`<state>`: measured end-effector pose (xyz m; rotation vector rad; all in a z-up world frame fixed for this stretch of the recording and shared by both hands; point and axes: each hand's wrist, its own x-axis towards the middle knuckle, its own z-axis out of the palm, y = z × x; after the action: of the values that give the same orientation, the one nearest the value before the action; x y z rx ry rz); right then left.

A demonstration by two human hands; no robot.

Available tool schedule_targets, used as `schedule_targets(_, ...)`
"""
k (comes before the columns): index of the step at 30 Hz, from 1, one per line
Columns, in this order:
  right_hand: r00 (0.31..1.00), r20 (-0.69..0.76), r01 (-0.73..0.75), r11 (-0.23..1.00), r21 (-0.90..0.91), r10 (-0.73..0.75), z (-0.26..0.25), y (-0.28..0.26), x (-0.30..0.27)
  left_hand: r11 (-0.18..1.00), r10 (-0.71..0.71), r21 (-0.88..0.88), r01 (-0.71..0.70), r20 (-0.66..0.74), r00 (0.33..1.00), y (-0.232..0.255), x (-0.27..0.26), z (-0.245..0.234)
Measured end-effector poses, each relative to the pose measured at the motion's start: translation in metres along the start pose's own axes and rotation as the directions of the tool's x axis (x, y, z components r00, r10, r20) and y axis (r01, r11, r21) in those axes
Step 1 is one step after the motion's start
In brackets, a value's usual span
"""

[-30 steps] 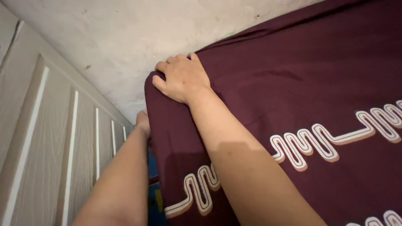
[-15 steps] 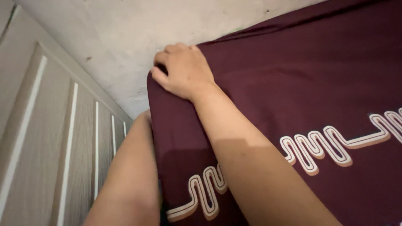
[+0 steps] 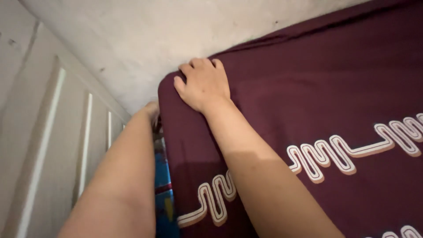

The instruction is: The person is making a bed and putting a pillowcase on a pillow.

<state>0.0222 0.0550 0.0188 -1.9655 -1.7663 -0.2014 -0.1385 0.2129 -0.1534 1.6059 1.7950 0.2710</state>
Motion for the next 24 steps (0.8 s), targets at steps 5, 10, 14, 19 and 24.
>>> schedule_targets(5, 0.984, 0.142, -0.105, 0.994, -0.008, 0.105, -0.020, -0.006, -0.009, 0.991, 0.013, 0.135, -0.006, -0.051, 0.999, 0.083, -0.094, -0.037)
schedule_targets(10, 0.971, 0.221, -0.096, 0.995, -0.004, 0.095, -0.041, 0.021, -0.023, 0.968, 0.046, 0.249, -0.026, -0.076, 0.996, 0.156, -0.198, -0.059)
schedule_targets(14, 0.939, 0.311, -0.245, 0.922, 0.301, 0.148, -0.120, 0.059, -0.049, 0.941, 0.078, 0.337, -0.042, -0.096, 0.992, 0.185, -0.229, -0.071)
schedule_targets(19, 0.923, -0.056, -0.386, 0.911, -0.147, 0.382, -0.168, 0.211, -0.124, 0.895, 0.267, 0.412, -0.171, -0.185, 0.946, 0.155, -0.216, -0.046)
schedule_targets(24, 0.783, 0.135, -0.532, 0.767, -0.360, 0.607, -0.154, 0.205, -0.138, 0.943, 0.226, 0.300, -0.141, -0.271, 0.936, 0.134, -0.204, -0.040)
